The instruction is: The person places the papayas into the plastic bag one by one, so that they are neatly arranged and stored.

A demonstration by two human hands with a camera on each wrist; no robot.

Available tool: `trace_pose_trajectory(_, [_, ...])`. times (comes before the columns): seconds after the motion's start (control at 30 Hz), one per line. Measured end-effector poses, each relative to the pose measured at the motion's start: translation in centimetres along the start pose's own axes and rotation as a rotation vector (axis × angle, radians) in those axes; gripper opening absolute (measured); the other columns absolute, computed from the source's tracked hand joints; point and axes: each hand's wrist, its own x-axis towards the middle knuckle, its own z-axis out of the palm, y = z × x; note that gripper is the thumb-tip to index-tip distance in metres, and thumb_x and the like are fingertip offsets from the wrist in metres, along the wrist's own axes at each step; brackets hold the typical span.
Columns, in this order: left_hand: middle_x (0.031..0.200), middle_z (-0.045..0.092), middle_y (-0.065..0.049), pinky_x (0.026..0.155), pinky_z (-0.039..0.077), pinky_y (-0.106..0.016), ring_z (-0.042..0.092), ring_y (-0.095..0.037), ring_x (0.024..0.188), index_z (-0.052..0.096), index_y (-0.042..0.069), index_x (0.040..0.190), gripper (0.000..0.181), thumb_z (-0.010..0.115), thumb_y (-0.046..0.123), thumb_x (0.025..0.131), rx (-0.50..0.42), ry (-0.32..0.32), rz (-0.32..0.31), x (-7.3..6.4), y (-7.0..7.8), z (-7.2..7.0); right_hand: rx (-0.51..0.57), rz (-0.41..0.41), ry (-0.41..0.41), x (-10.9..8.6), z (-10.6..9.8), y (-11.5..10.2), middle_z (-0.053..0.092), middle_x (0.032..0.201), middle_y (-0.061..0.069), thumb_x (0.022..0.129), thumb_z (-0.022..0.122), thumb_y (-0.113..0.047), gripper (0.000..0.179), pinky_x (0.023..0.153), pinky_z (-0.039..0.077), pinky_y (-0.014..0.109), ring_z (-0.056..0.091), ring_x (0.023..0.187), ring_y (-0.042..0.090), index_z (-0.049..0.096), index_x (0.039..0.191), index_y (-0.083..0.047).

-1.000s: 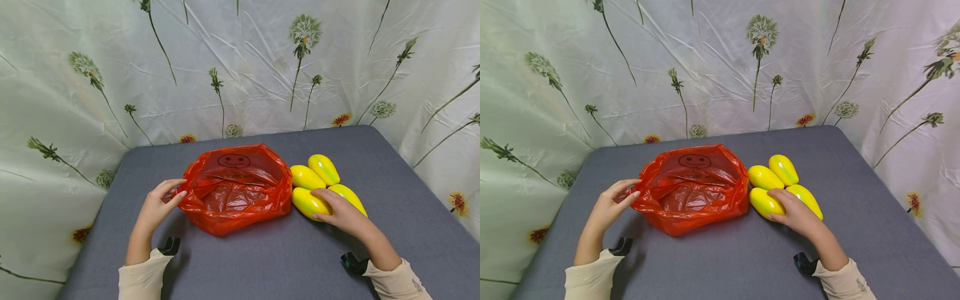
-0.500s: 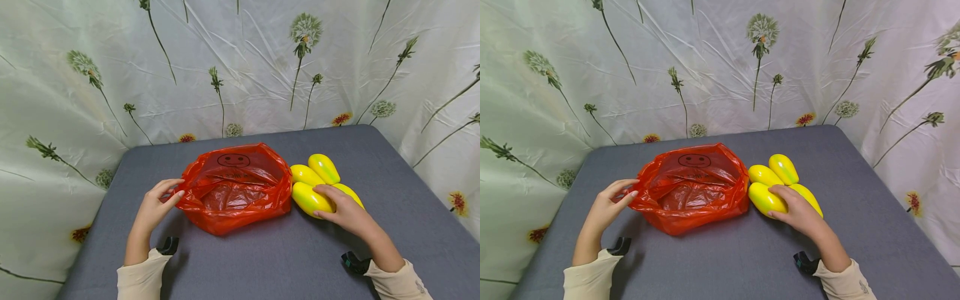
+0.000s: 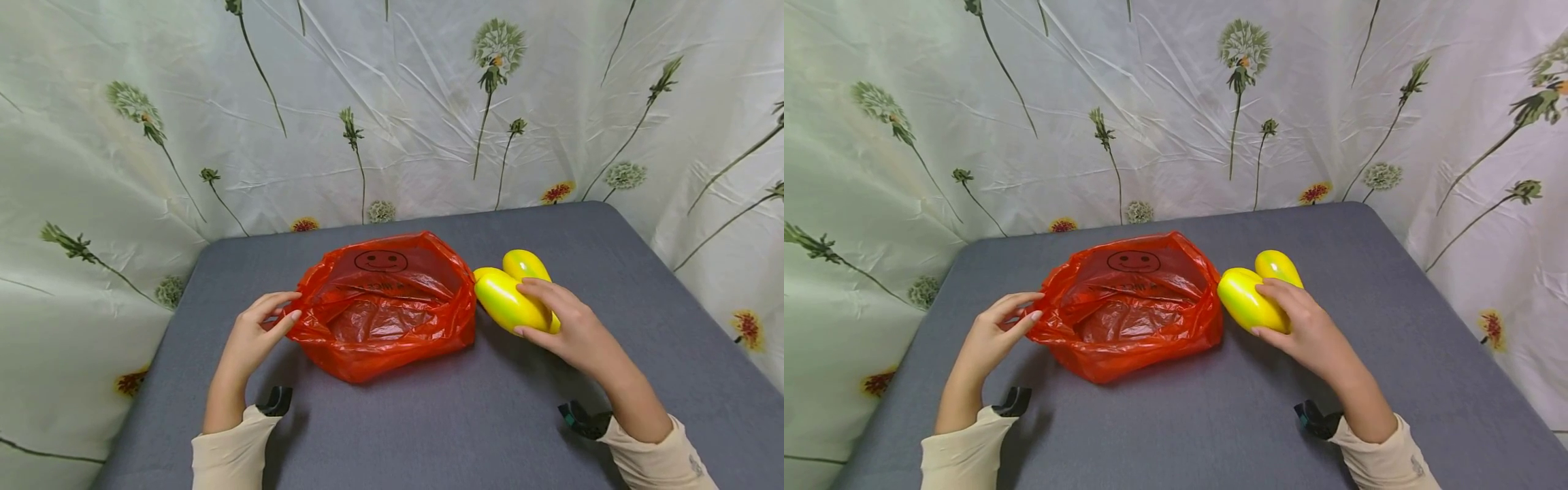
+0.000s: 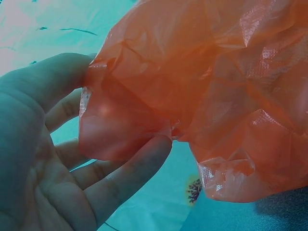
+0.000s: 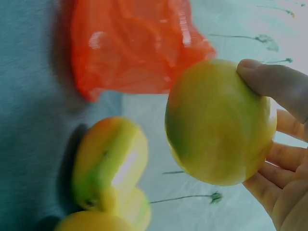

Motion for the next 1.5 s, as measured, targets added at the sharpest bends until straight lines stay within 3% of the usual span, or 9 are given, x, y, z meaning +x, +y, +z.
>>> trace_pose_trajectory(0.13, [0.112,0.057,-0.007,0.071,0.044,-0.013,0.053,-0.021,0.088,0.061,0.008,0.114,0.031,0.064,0.016,0.084,-0.010,0.001,0.001,-0.1,0.7,-0.1,0.007,-0.030,0.029,1.0,-0.6,-0.5,0.052,0.119,0.014,0.076,0.068,-0.042,0.057,0.097,0.025,0.016,0.046,0.110,0.029,0.057,0.116,-0.002])
trace_pose_trajectory(0.2, [0.112,0.057,-0.007,0.071,0.045,-0.015,0.053,-0.021,0.088,0.061,0.009,0.114,0.031,0.064,0.017,0.084,-0.002,0.001,-0.005,-0.1,0.7,-0.1,0.013,-0.034,0.033,1.4,-0.7,-0.8,0.052,0.119,0.014,0.074,0.072,-0.036,0.057,0.098,0.025,0.017,0.045,0.112,0.029,0.056,0.117,-0.003])
trace_pose_trajectory(0.27, [0.113,0.057,-0.003,0.072,0.047,-0.019,0.053,-0.019,0.089,0.061,0.013,0.115,0.032,0.065,0.022,0.084,-0.004,0.000,-0.002,0.0,-0.3,0.1,0.022,-0.025,0.028,1.9,-0.9,-1.2,0.052,0.120,0.012,0.067,0.080,-0.022,0.059,0.097,0.026,0.017,0.044,0.113,0.029,0.056,0.118,-0.004])
trace_pose_trajectory(0.37, [0.113,0.056,-0.005,0.073,0.048,-0.024,0.053,-0.021,0.090,0.061,0.011,0.115,0.033,0.065,0.020,0.084,0.004,-0.006,0.000,0.1,-0.3,0.1,0.049,-0.013,0.010,2.5,-0.8,-1.8,0.051,0.121,0.011,0.057,0.083,-0.005,0.067,0.096,0.027,0.015,0.044,0.113,0.027,0.056,0.118,-0.005])
trace_pose_trajectory(0.53, [0.112,0.056,-0.011,0.071,0.045,-0.017,0.053,-0.023,0.088,0.060,0.005,0.114,0.032,0.065,0.011,0.083,0.012,-0.003,0.008,0.0,0.8,-0.1,0.110,-0.028,-0.026,3.9,-0.4,-2.9,0.050,0.125,0.009,0.059,0.083,-0.007,0.067,0.096,0.029,0.018,0.042,0.116,0.024,0.055,0.119,-0.007])
trace_pose_trajectory(0.7, [0.109,0.056,-0.017,0.070,0.042,-0.011,0.053,-0.025,0.086,0.060,-0.003,0.111,0.029,0.063,0.003,0.083,0.013,0.007,0.014,-0.3,3.1,-0.6,0.168,-0.112,-0.041,6.1,0.9,-3.6,0.050,0.124,0.010,0.061,0.082,-0.009,0.065,0.095,0.032,0.026,0.044,0.114,0.025,0.055,0.120,-0.005])
trace_pose_trajectory(0.83, [0.108,0.057,-0.017,0.070,0.043,-0.012,0.052,-0.023,0.084,0.060,-0.004,0.110,0.028,0.063,0.003,0.083,0.029,0.009,0.012,-0.4,3.6,-0.7,0.233,-0.178,-0.051,7.6,2.2,-4.2,0.051,0.123,0.012,0.063,0.081,-0.009,0.064,0.095,0.034,0.031,0.046,0.113,0.025,0.054,0.120,-0.003])
trace_pose_trajectory(1.17, [0.111,0.057,-0.006,0.070,0.046,-0.016,0.052,-0.017,0.086,0.062,0.009,0.113,0.032,0.066,0.015,0.083,0.010,0.008,0.012,0.0,-0.1,-0.1,0.341,-0.168,-0.222,10.2,6.4,-5.9,0.047,0.127,0.008,0.072,0.076,-0.019,0.059,0.095,0.035,0.036,0.039,0.120,0.019,0.051,0.122,-0.004])
trace_pose_trajectory(1.5, [0.112,0.057,-0.004,0.073,0.050,-0.033,0.052,-0.018,0.088,0.061,0.012,0.115,0.033,0.065,0.022,0.084,0.011,-0.001,0.004,0.1,-0.4,0.0,0.338,-0.119,-0.385,11.6,11.3,-6.6,0.048,0.127,0.006,0.076,0.073,-0.026,0.056,0.095,0.035,0.029,0.042,0.117,0.014,0.051,0.124,-0.007])
